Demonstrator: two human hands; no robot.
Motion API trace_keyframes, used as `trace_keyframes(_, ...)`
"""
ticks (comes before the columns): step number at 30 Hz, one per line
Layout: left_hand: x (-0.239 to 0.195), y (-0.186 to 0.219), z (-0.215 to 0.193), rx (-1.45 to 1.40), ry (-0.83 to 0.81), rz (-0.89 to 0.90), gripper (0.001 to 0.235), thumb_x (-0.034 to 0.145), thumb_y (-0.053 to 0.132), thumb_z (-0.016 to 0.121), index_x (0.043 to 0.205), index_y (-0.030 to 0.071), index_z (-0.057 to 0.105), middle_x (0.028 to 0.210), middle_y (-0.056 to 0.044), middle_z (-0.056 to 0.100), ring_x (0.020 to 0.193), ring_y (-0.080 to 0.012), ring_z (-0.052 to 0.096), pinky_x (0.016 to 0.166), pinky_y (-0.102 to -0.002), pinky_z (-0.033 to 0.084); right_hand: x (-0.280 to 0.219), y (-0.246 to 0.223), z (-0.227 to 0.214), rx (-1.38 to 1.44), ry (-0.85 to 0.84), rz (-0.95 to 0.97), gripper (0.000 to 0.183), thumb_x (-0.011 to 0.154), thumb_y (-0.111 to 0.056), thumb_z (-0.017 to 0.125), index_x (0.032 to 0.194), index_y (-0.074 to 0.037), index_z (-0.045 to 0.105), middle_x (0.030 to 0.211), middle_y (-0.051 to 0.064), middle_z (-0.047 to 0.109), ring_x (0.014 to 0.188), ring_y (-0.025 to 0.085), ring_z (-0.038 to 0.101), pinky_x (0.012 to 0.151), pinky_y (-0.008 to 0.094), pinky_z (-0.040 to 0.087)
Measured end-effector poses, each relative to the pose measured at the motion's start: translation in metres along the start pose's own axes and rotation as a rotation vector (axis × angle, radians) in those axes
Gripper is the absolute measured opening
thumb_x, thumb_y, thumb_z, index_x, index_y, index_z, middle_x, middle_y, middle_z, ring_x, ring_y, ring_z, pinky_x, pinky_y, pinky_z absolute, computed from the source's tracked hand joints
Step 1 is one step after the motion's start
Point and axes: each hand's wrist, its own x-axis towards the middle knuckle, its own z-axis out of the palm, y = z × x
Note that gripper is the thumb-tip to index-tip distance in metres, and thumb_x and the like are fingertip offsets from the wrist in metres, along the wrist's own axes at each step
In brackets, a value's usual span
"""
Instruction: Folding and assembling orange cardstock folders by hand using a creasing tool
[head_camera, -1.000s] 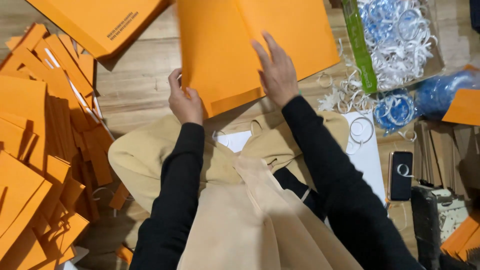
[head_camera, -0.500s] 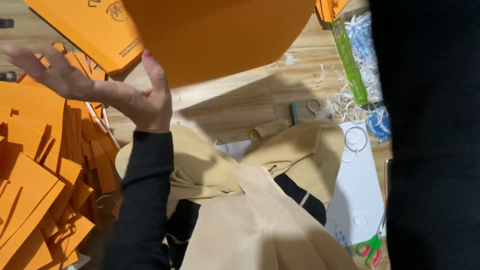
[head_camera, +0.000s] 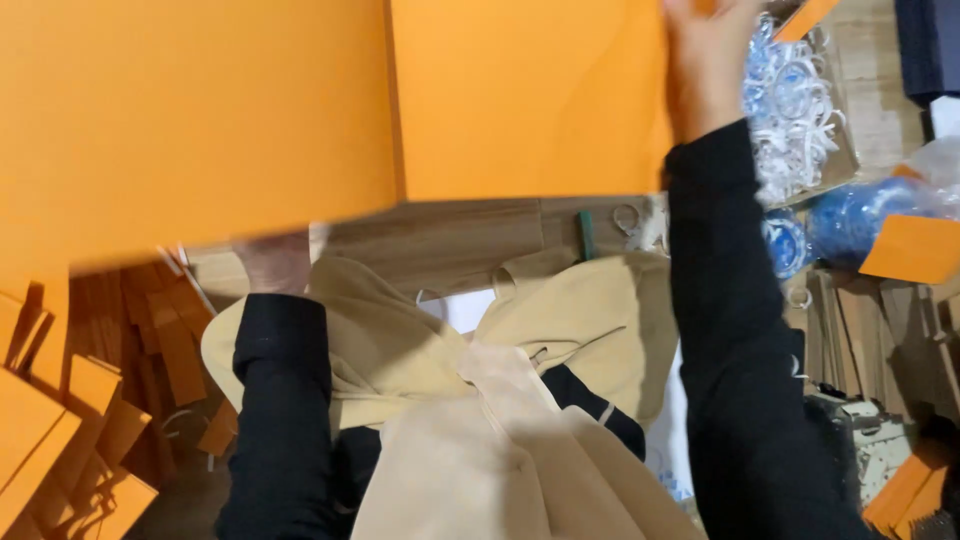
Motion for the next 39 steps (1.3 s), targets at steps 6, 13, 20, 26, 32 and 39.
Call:
trace_keyframes(6, 0.002, 0.027, 0.028, -0.142, 0.187, -0.341, 0.081, 0.059, 0.061, 0.045, 0.122, 0.009, 0.051, 0.126, -0.017, 0.052, 0.109, -0.0296, 0.055, 0.082, -0.039, 0.050, -0.058, 0.053, 0.046, -0.280, 0.044, 0.606, 0.016, 0.073, -0.010, 0.060, 0.087, -0.010, 0.068, 0.079, -0.004, 0.066, 0.068, 0.008, 0.060, 0.057, 0.028, 0.046)
trace_keyframes(13, 0.021, 0.005, 0.030, 0.378, 0.304, -0.436, 0.079, 0.063, 0.065, 0.033, 0.121, 0.014, 0.048, 0.119, -0.007, 0.057, 0.101, -0.0198, 0.058, 0.083, -0.033, 0.044, -0.100, 0.127, 0.055, -1.006, -0.094, 0.212, 0.054, 0.067, -0.002, 0.069, 0.116, -0.010, 0.048, 0.099, 0.007, 0.061, 0.091, 0.026, 0.055, 0.073, 0.036, 0.034)
trace_keyframes(20, 0.015, -0.050, 0.035, 0.684, 0.225, -0.834, 0.075, 0.060, 0.066, 0.035, 0.122, 0.026, 0.046, 0.128, -0.004, 0.051, 0.118, -0.0229, 0.048, 0.092, -0.039, 0.035, -0.088, 0.064, 0.103, -0.701, -0.371, 0.386, 0.064, 0.083, -0.061, 0.046, 0.120, -0.010, 0.050, 0.126, 0.020, 0.041, 0.117, 0.034, 0.041, 0.088, 0.051, 0.037)
trace_keyframes(26, 0.006, -0.068, 0.029, 0.654, -0.075, -0.987, 0.079, 0.071, 0.066, 0.021, 0.129, 0.018, 0.042, 0.110, 0.002, 0.055, 0.087, -0.0145, 0.052, 0.077, -0.033, 0.038, -0.091, -0.016, 0.156, 0.369, -0.466, 0.831, 0.086, 0.067, -0.073, 0.030, 0.131, -0.016, 0.038, 0.135, 0.012, 0.042, 0.093, 0.022, 0.066, 0.065, 0.029, 0.059)
trace_keyframes(32, 0.028, -0.017, -0.057, -0.040, 0.126, -0.582, 0.079, 0.081, 0.066, 0.034, 0.138, 0.013, 0.030, 0.132, -0.013, 0.046, 0.114, -0.0323, 0.052, 0.085, -0.040, 0.045, -0.149, -0.008, 0.177, 0.335, -0.572, 0.394, 0.040, 0.096, -0.036, 0.040, 0.128, -0.014, 0.048, 0.131, 0.009, 0.043, 0.123, 0.024, 0.042, 0.101, 0.036, 0.037)
trace_keyframes(39, 0.051, 0.061, -0.131, 0.840, 0.522, 0.171, 0.034, 0.086, 0.041, 0.057, 0.113, 0.020, 0.053, 0.111, -0.004, 0.055, 0.107, -0.0246, 0.049, 0.088, -0.036, 0.037, -0.233, 0.000, 0.209, -0.354, -0.917, -0.018, 0.056, 0.089, -0.052, 0.043, 0.139, -0.028, 0.031, 0.142, 0.014, 0.023, 0.126, 0.039, 0.027, 0.105, 0.050, 0.021)
